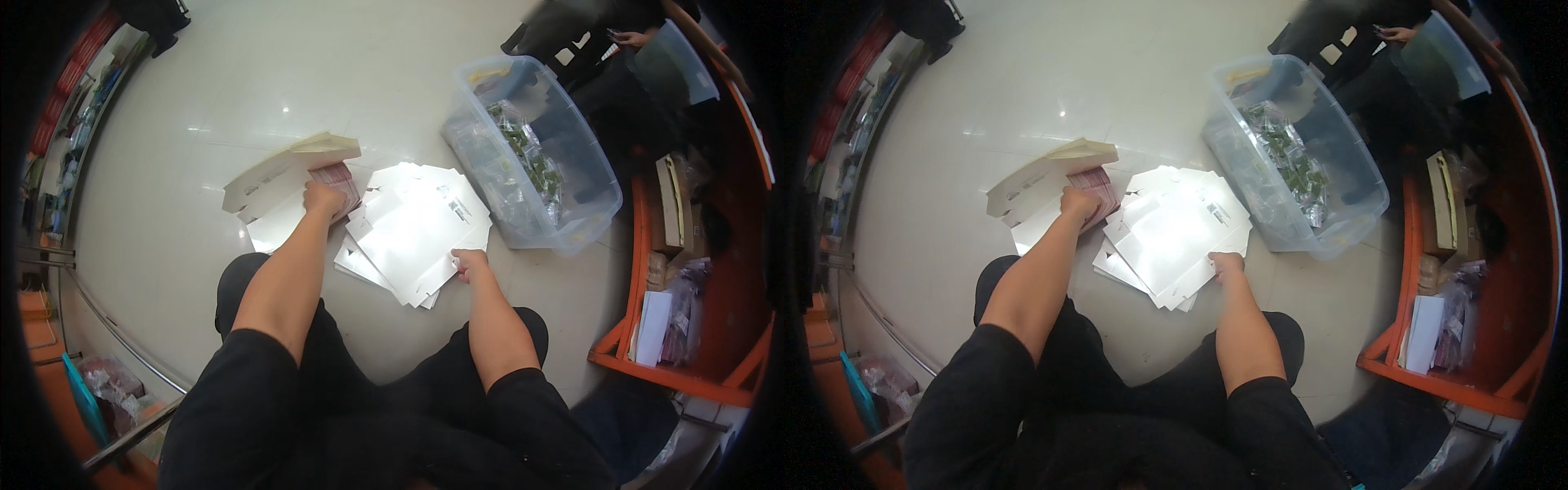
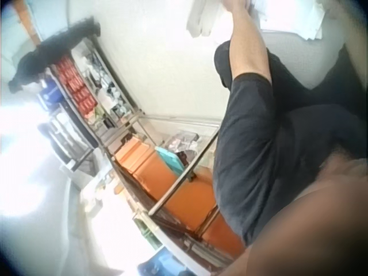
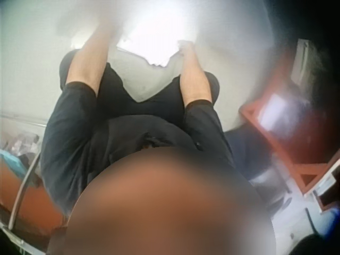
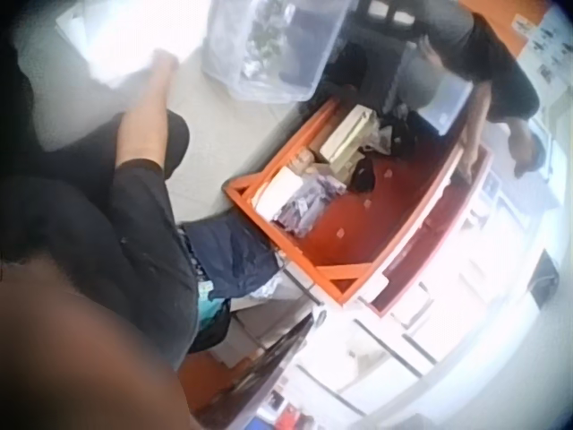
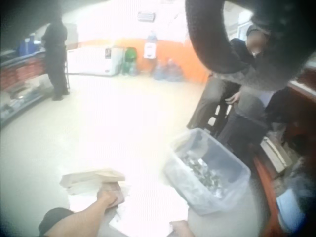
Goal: The person sits on the floor and assembles white cardboard boxes by folding flaps and inserting red paper inserts. The person repeatedly picks up flat-packed boxes, folds them into shape, and places red inserts inside before stacking the finished boxes.
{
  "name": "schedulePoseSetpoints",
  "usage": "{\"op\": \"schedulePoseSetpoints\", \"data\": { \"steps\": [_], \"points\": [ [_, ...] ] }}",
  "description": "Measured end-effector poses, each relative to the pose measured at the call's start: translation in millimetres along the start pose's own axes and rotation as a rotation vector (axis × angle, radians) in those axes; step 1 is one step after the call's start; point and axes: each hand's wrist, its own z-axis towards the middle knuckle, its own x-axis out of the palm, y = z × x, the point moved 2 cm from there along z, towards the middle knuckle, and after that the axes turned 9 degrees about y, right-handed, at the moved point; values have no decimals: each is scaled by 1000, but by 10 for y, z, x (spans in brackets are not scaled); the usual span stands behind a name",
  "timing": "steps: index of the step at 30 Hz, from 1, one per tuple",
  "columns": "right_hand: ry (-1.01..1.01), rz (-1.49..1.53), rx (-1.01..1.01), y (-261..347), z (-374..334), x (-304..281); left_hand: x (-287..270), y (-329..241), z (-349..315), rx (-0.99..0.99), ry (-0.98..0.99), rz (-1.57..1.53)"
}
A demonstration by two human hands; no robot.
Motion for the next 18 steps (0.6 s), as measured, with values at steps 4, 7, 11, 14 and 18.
{"op": "schedulePoseSetpoints", "data": {
  "steps": [4, 7, 11, 14, 18],
  "points": [
    [135, -448, -28, -98, 30, -10, -252, -672, -761, 312, -7, 26],
    [33, -955, -214, -57, -66, -138, -564, -1041, -1700, 609, 375, 186],
    [-161, -1105, -413, 54, -570, -511, -885, -1087, -2829, 728, 602, 138],
    [-175, -957, -533, 313, -1199, -663, -885, -1083, -3044, 748, 546, 426],
    [-113, -455, -673, 639, -2365, -726, -740, -1074, -3091, 933, 604, 378]
  ]
}}
